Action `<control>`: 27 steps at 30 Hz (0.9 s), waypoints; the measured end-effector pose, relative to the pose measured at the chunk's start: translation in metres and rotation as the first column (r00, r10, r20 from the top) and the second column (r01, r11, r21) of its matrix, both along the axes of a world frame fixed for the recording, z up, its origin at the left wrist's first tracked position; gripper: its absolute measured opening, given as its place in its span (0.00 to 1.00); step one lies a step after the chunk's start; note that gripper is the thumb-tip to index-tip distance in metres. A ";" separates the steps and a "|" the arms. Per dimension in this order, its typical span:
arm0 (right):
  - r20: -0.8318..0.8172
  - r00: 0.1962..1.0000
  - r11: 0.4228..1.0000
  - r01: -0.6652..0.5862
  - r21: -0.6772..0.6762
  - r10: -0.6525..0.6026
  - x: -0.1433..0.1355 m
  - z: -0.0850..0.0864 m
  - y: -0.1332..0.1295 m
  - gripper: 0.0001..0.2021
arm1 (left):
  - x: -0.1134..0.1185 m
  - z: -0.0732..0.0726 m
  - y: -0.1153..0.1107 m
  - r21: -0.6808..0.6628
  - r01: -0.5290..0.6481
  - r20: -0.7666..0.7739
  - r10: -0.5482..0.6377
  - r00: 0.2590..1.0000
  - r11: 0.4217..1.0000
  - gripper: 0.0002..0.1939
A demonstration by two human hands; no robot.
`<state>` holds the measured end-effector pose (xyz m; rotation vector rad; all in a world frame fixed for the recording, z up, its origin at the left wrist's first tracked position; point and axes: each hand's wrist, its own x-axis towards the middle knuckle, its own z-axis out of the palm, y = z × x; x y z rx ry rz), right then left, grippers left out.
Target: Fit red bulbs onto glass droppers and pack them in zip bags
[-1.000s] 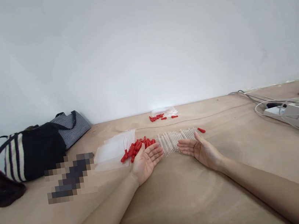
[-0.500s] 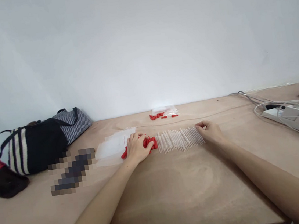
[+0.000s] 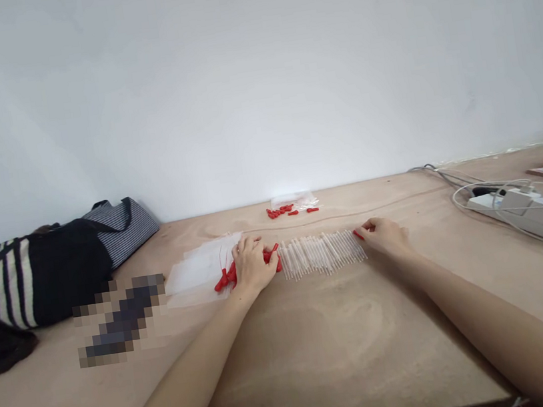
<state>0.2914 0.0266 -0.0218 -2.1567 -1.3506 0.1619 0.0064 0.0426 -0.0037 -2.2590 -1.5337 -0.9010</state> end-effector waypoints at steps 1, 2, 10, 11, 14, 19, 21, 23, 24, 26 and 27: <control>-0.016 1.000 1.000 0.001 0.000 -0.001 0.003 -0.001 0.000 0.13 | 0.000 0.002 -0.001 0.021 0.004 0.033 -0.004 0.999 1.000 0.05; -0.025 1.000 1.000 -0.003 0.000 0.003 0.005 -0.002 0.001 0.13 | 0.000 0.003 -0.003 0.036 0.018 0.060 -0.020 0.998 0.999 0.04; 0.033 0.999 0.999 -0.039 0.019 0.039 0.005 -0.005 0.000 0.16 | -0.004 -0.003 -0.044 -0.066 0.335 0.136 -0.324 0.936 0.940 0.04; 0.048 0.998 0.999 -0.043 0.008 0.043 0.002 -0.005 0.000 0.16 | -0.004 -0.006 -0.049 -0.102 0.365 0.145 -0.349 0.926 0.926 0.04; 0.081 0.994 0.997 -0.063 -0.045 0.066 -0.003 -0.002 -0.003 0.15 | -0.004 -0.015 -0.057 -0.224 0.441 0.188 -0.406 0.894 0.869 0.04; 0.075 0.993 0.989 -0.086 -0.123 0.096 -0.005 -0.001 -0.005 0.14 | -0.002 -0.015 -0.056 -0.302 0.477 0.244 -0.417 0.876 0.825 0.09; 0.050 0.995 0.984 -0.082 -0.160 0.092 -0.004 -0.002 -0.003 0.15 | -0.002 -0.013 -0.056 -0.301 0.495 0.244 -0.436 0.866 0.815 0.09; 0.033 0.995 0.979 -0.086 -0.188 0.093 -0.003 -0.003 -0.001 0.16 | -0.002 -0.012 -0.056 -0.308 0.514 0.250 -0.453 0.856 0.801 0.09; 0.028 0.995 0.976 -0.091 -0.196 0.099 -0.003 -0.003 0.000 0.17 | -0.002 -0.011 -0.056 -0.311 0.518 0.256 -0.455 0.853 0.796 0.09; 0.026 0.995 0.975 -0.094 -0.203 0.101 -0.003 -0.004 0.002 0.19 | -0.002 -0.011 -0.057 -0.319 0.527 0.273 -0.456 0.847 0.788 0.09; 0.025 0.995 0.974 -0.092 -0.205 0.099 -0.003 -0.004 0.003 0.19 | -0.002 -0.011 -0.057 -0.322 0.530 0.280 -0.456 0.845 0.785 0.09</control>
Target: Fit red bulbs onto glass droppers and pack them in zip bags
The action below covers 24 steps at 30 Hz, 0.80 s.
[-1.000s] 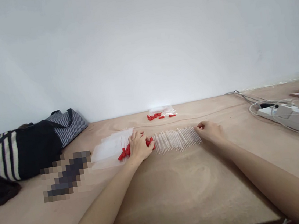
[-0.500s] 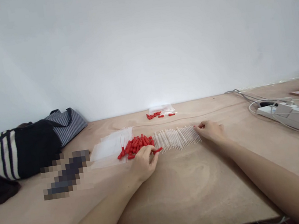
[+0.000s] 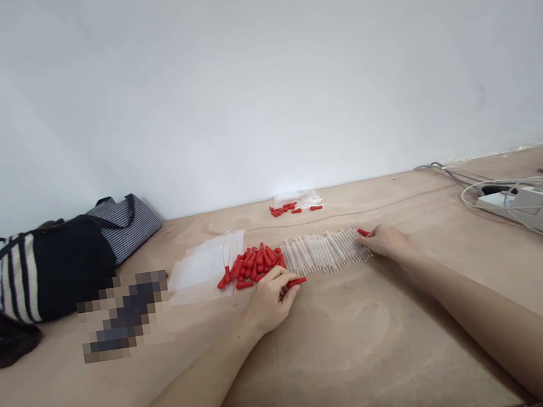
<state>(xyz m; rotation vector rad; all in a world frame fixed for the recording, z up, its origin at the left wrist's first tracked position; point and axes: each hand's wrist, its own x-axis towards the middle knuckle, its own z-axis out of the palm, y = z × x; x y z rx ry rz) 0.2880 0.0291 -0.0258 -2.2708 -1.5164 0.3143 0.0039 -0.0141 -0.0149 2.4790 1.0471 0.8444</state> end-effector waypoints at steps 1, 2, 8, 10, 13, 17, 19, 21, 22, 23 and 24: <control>-0.001 1.000 1.000 0.004 -0.001 -0.004 -0.001 0.000 0.000 0.19 | 0.000 0.000 0.000 -0.005 0.001 0.004 -0.001 1.000 1.000 0.09; -0.001 1.000 1.000 0.011 0.001 -0.011 -0.001 0.001 -0.001 0.18 | 0.000 0.000 0.000 -0.009 0.001 0.006 -0.001 1.000 1.000 0.09; -0.091 0.996 0.995 -0.008 0.098 0.017 -0.003 0.008 -0.006 0.16 | 0.000 0.003 -0.001 -0.005 0.003 0.033 -0.002 0.999 1.000 0.08; -0.160 0.985 0.988 -0.045 0.149 0.069 -0.004 0.007 -0.005 0.15 | 0.000 0.003 0.000 0.000 -0.013 0.026 0.013 1.000 1.000 0.08; -0.255 0.951 0.953 -0.098 0.287 0.175 -0.009 0.001 -0.003 0.12 | 0.000 0.001 0.002 -0.001 -0.054 0.027 0.054 0.998 0.999 0.08; -0.340 0.840 0.830 -0.209 0.517 0.424 -0.029 -0.007 -0.010 0.10 | -0.001 0.000 0.005 -0.026 -0.114 0.060 0.115 0.992 0.993 0.07; -0.285 0.793 0.754 -0.302 0.583 0.539 -0.043 -0.008 -0.019 0.10 | -0.002 -0.002 0.007 -0.052 -0.134 0.089 0.138 0.986 0.990 0.08; -0.149 0.796 0.688 -0.394 0.610 0.587 -0.057 -0.007 -0.029 0.11 | -0.003 -0.003 0.009 -0.089 -0.144 0.118 0.154 0.981 0.986 0.09; -0.082 0.789 0.656 -0.442 0.611 0.608 -0.062 -0.007 -0.033 0.12 | -0.003 -0.004 0.010 -0.111 -0.147 0.132 0.162 0.978 0.983 0.09; -0.026 0.778 0.625 -0.484 0.612 0.627 -0.067 -0.006 -0.037 0.12 | -0.003 -0.005 0.011 -0.135 -0.147 0.145 0.166 0.975 0.980 0.10; 0.020 0.764 0.601 -0.523 0.604 0.645 -0.071 -0.005 -0.041 0.12 | -0.003 -0.006 0.012 -0.156 -0.145 0.160 0.170 0.972 0.977 0.10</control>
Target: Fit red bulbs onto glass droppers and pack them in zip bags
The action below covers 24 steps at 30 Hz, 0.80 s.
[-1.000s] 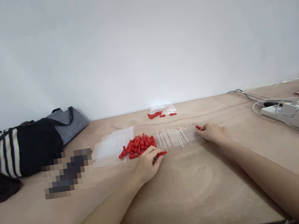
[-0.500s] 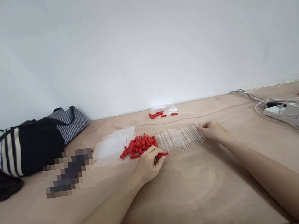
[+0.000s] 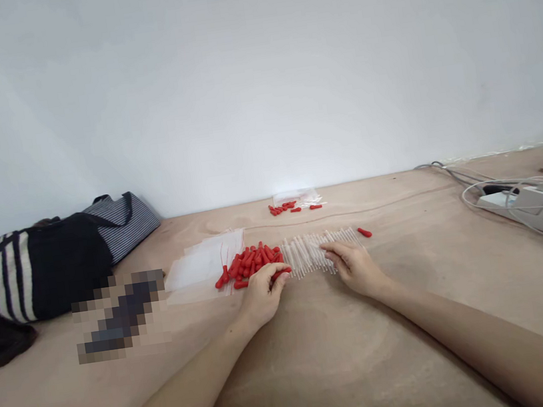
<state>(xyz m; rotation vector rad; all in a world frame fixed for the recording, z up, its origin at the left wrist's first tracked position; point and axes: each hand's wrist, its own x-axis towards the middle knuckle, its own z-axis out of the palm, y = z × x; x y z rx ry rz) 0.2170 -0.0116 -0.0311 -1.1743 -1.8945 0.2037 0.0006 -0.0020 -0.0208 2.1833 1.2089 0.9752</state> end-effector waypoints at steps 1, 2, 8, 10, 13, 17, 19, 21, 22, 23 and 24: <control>0.033 0.999 1.000 -0.018 0.014 0.017 -0.003 0.000 -0.003 0.12 | 0.000 0.000 0.001 -0.015 0.001 0.016 -0.001 1.000 1.000 0.10; 0.062 0.998 0.999 -0.032 0.019 0.031 -0.005 0.000 -0.004 0.12 | 0.001 -0.001 0.001 -0.023 0.000 0.029 0.000 1.000 1.000 0.10; 0.166 0.983 0.996 -0.084 0.008 0.082 -0.009 -0.003 -0.008 0.12 | 0.007 0.000 0.000 -0.007 0.001 0.030 -0.001 1.000 1.000 0.09; 0.181 0.979 0.995 -0.100 0.011 0.096 -0.010 -0.004 -0.008 0.12 | 0.009 -0.001 0.000 -0.013 0.008 0.026 -0.008 1.000 1.000 0.09; 0.185 0.977 0.994 -0.109 0.012 0.105 -0.012 -0.004 -0.009 0.12 | 0.011 -0.003 0.000 -0.024 0.022 0.044 -0.021 0.999 0.999 0.09; 0.189 0.976 0.994 -0.109 0.011 0.105 -0.014 -0.004 -0.010 0.12 | 0.011 -0.005 0.000 -0.052 0.030 0.085 -0.026 0.996 0.998 0.10; 0.186 0.976 0.993 -0.114 0.014 0.109 -0.015 -0.004 -0.010 0.11 | 0.012 -0.006 0.001 -0.061 0.036 0.108 -0.029 0.994 0.997 0.10; 0.178 0.977 0.992 -0.125 0.018 0.120 -0.016 -0.004 -0.011 0.10 | 0.012 -0.007 0.001 -0.070 0.031 0.128 -0.022 0.991 0.997 0.10; 0.175 0.977 0.991 -0.132 0.021 0.126 -0.016 -0.004 -0.011 0.10 | 0.012 -0.008 0.001 -0.077 0.026 0.136 -0.016 0.991 0.997 0.10; 0.172 0.976 0.990 -0.137 0.027 0.130 -0.016 -0.004 -0.012 0.10 | 0.013 -0.009 0.001 -0.085 0.021 0.140 -0.009 0.990 0.996 0.10; 0.170 0.976 0.989 -0.141 0.036 0.134 -0.017 -0.004 -0.012 0.10 | 0.013 -0.009 0.001 -0.093 0.016 0.142 -0.003 0.990 0.996 0.10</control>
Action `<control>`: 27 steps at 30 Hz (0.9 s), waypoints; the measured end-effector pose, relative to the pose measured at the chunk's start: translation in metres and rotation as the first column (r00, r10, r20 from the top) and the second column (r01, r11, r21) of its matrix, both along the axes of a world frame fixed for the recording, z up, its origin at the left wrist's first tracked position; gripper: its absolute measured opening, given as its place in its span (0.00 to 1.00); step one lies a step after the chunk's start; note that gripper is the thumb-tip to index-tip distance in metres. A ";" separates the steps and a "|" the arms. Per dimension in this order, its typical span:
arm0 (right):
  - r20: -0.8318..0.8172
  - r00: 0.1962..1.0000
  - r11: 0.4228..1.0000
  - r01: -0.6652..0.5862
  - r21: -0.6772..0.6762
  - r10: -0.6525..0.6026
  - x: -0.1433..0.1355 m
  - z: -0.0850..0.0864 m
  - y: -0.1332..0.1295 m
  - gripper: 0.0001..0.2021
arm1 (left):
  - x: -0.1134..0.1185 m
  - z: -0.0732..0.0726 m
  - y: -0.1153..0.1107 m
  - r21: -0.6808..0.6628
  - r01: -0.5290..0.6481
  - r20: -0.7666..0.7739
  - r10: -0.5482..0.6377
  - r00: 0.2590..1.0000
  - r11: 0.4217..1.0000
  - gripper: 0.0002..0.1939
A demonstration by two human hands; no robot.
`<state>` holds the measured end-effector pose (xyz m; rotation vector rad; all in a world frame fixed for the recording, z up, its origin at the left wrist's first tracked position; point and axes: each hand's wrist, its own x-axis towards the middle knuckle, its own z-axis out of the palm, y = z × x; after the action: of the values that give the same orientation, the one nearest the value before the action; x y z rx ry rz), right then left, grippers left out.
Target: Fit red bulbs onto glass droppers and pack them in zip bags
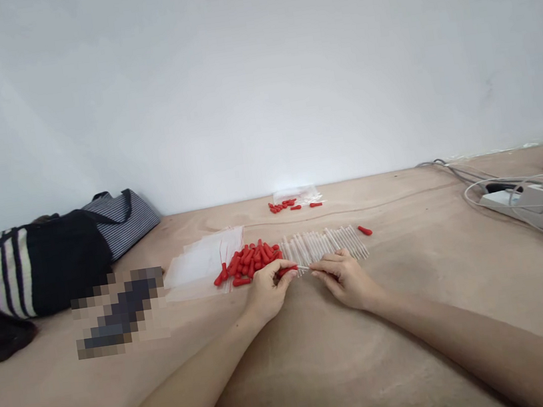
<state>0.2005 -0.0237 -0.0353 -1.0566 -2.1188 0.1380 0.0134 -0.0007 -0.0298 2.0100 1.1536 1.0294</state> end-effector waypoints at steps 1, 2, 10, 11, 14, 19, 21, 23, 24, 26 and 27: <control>-0.002 1.000 1.000 -0.004 0.009 0.004 0.000 0.000 0.000 0.10 | 0.000 0.000 0.000 -0.004 -0.004 0.000 0.004 1.000 1.000 0.10; -0.004 1.000 1.000 -0.009 0.017 0.009 0.000 -0.001 0.000 0.10 | 0.000 -0.001 0.000 -0.003 -0.007 0.000 0.007 1.000 1.000 0.10; 0.115 0.993 0.992 -0.001 0.123 -0.013 0.004 0.002 0.001 0.11 | 0.000 -0.003 -0.002 0.062 -0.023 -0.071 0.027 0.997 0.998 0.09; 0.140 0.990 0.989 0.002 0.145 -0.022 0.004 0.003 0.001 0.11 | 0.000 -0.003 -0.002 0.072 -0.017 -0.073 0.023 0.997 0.997 0.09; 0.207 0.977 0.980 0.009 0.200 -0.051 0.005 0.006 0.001 0.12 | 0.001 -0.001 -0.003 0.095 -0.005 -0.084 0.014 0.996 0.995 0.09; 0.229 0.972 0.984 0.006 0.179 -0.048 0.005 0.009 0.001 0.11 | 0.002 0.003 -0.006 0.165 0.010 -0.105 0.007 0.994 0.986 0.08; 0.203 0.979 0.991 0.002 0.133 -0.030 0.005 0.010 0.000 0.11 | 0.003 0.004 -0.007 0.180 0.023 -0.107 -0.004 0.994 0.983 0.07; 0.187 0.982 0.996 0.000 0.092 -0.017 0.005 0.011 0.000 0.10 | 0.003 0.005 -0.008 0.196 0.031 -0.113 -0.008 0.994 0.980 0.07; 0.183 0.983 0.997 0.000 0.073 -0.013 0.005 0.012 -0.001 0.10 | 0.003 0.005 -0.009 0.206 0.033 -0.118 -0.008 0.993 0.978 0.07; 0.175 0.984 0.999 0.000 0.032 -0.006 0.005 0.013 0.000 0.10 | 0.003 0.006 -0.010 0.225 0.032 -0.125 -0.004 0.992 0.974 0.06; 0.169 0.986 1.000 -0.002 0.009 0.000 0.004 0.013 0.000 0.09 | 0.003 0.006 -0.010 0.234 0.033 -0.127 -0.003 0.992 0.972 0.06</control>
<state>0.2046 -0.0240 -0.0221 -1.0955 -2.2686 0.0401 0.0166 -0.0108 -0.0238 2.2960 1.1186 1.0878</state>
